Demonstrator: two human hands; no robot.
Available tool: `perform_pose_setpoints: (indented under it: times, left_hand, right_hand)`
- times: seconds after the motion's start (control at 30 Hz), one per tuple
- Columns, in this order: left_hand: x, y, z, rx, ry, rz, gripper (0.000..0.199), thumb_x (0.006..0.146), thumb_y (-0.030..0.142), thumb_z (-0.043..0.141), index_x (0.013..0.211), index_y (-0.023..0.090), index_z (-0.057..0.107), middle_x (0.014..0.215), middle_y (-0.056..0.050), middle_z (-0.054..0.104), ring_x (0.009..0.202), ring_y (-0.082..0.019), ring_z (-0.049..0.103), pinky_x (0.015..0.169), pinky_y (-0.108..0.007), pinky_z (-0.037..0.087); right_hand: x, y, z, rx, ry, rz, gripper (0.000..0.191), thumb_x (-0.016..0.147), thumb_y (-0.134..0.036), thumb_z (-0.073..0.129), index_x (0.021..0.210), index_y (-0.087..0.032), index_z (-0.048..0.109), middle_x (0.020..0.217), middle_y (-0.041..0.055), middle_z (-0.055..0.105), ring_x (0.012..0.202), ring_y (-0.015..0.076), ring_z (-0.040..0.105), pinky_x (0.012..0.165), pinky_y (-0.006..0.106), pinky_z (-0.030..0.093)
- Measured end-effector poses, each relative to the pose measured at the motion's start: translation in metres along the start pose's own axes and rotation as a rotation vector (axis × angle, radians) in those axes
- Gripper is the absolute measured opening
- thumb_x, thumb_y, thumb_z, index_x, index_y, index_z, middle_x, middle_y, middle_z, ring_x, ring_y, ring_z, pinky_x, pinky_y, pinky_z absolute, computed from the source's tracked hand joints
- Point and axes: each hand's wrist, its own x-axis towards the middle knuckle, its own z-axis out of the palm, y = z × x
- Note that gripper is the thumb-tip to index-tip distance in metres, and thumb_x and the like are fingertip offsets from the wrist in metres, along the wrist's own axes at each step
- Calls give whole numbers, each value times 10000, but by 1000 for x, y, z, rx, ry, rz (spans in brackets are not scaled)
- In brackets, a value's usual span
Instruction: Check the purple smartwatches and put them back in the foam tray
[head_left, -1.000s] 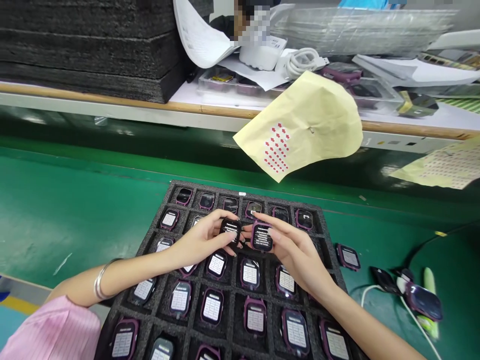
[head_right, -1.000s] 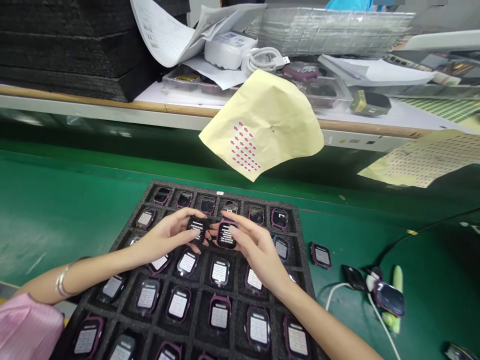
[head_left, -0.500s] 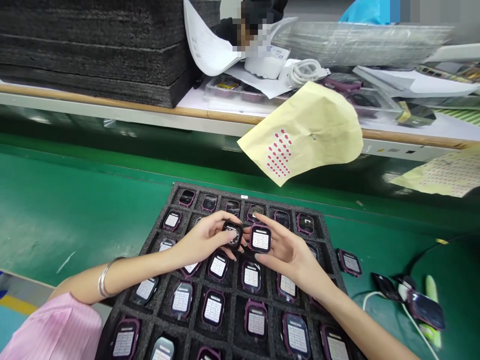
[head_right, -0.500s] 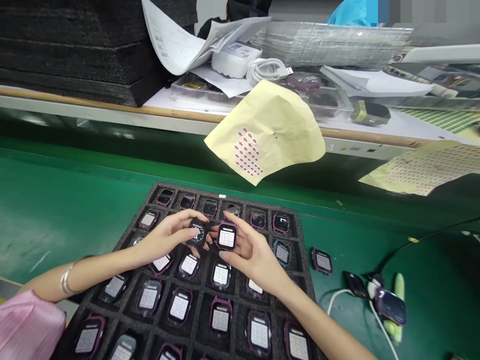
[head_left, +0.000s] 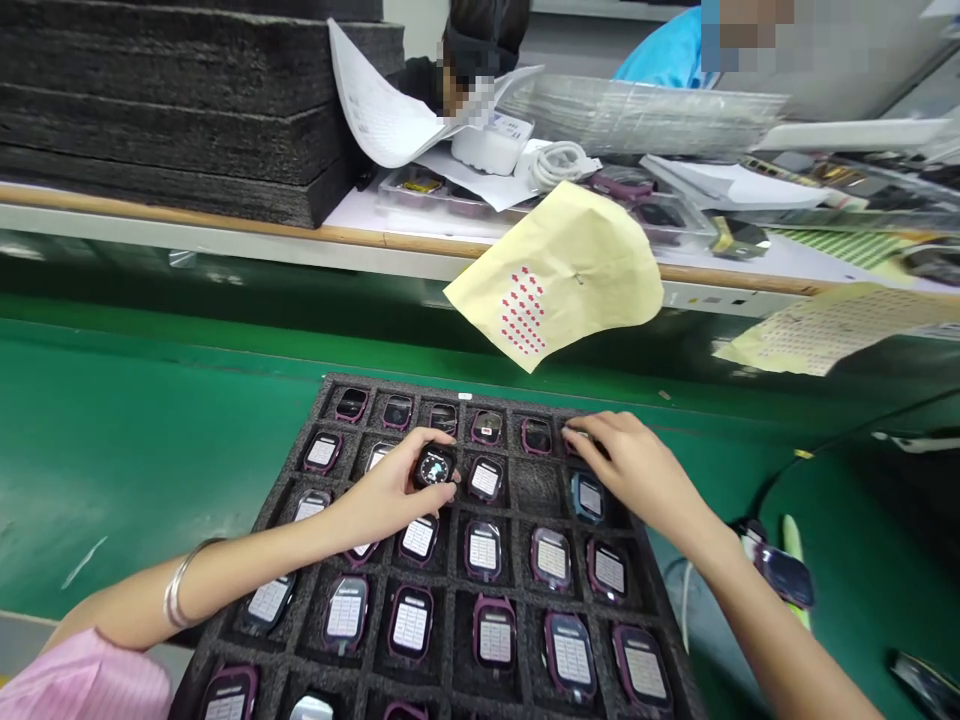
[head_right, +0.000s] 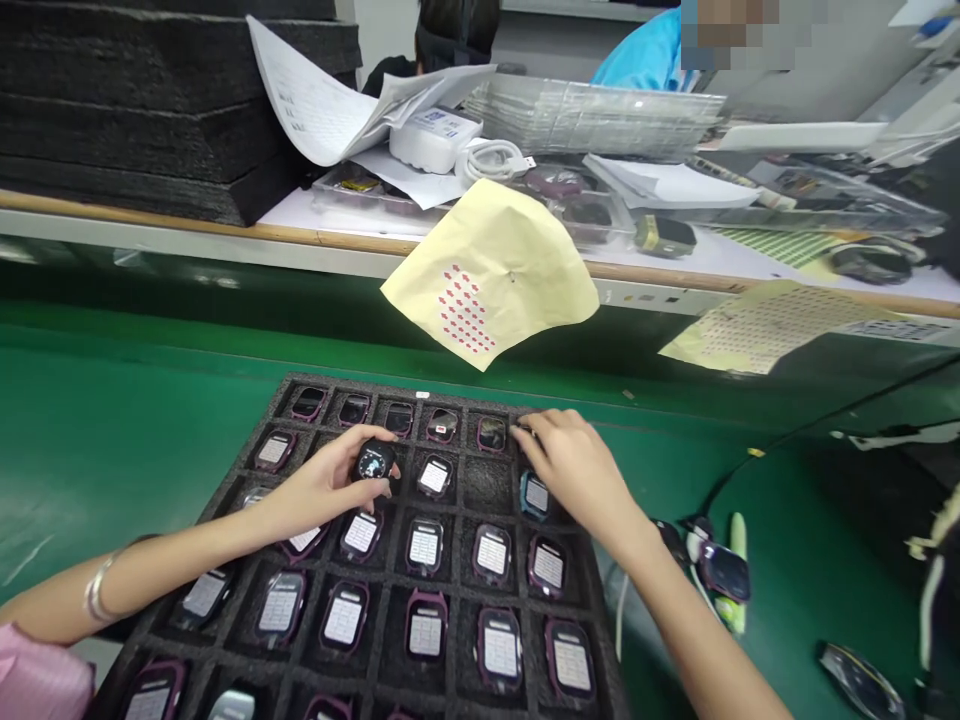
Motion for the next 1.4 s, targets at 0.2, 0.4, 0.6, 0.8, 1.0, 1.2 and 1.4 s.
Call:
perform_pose_setpoints:
  times: [0.2,0.4,0.6,0.8,1.0,1.2,1.4]
  left_hand:
    - [5,-3,10,82,-15,9,421,837,264,584,1226,230,427,998,-41,591,840,-168,595,652,-275,529]
    - [8,10,14,107,3,23,404,852,249,566,1224,228,407,1001,-31,584,829,-145,566,642,-247,511]
    - [6,16,17,29,60,57,388,845,237,576,1195,209,412,957,-17,556,759,-119,543,587,-215,485]
    - [2,14,12,80,173,83,376,844,236,580,1195,230,445,992,-5,507,613,-72,490,588,-233,465]
    - [-1,16,13,132,190,109,379,820,176,574,1178,229,464,1049,-27,536,736,-120,528,621,-231,450]
    - [-2,16,14,146,158,103,370,807,167,582,1156,222,472,979,-22,577,896,-177,562,770,-273,469]
    - [-4,14,15,207,162,166,343,802,123,558,1126,221,501,1039,-23,584,953,-177,554,849,-276,443]
  right_hand:
    - [-2,29,26,75,177,244,298,852,-370,563,964,-110,656,843,159,647,801,337,620,688,417,467]
    - [0,2,20,422,223,200,413,839,-556,559,898,-153,625,896,129,667,804,280,647,676,381,515]
    - [-9,-66,3,1292,-199,126,227,952,-364,531,1094,-198,469,1022,113,693,824,233,706,678,353,569]
    - [-9,-91,3,1719,-431,188,480,946,-307,562,1376,-181,392,1208,152,627,1038,268,649,911,463,497]
    - [-6,-79,9,1733,-485,133,397,882,-247,678,1263,-225,566,1161,103,666,1048,293,647,980,518,439]
    - [-6,-74,19,1699,-436,131,320,758,-227,799,1055,-218,679,1020,72,714,957,268,682,926,440,479]
    - [-5,-74,18,1751,-503,156,386,793,-303,770,1143,-208,639,1034,105,707,956,287,685,941,482,462]
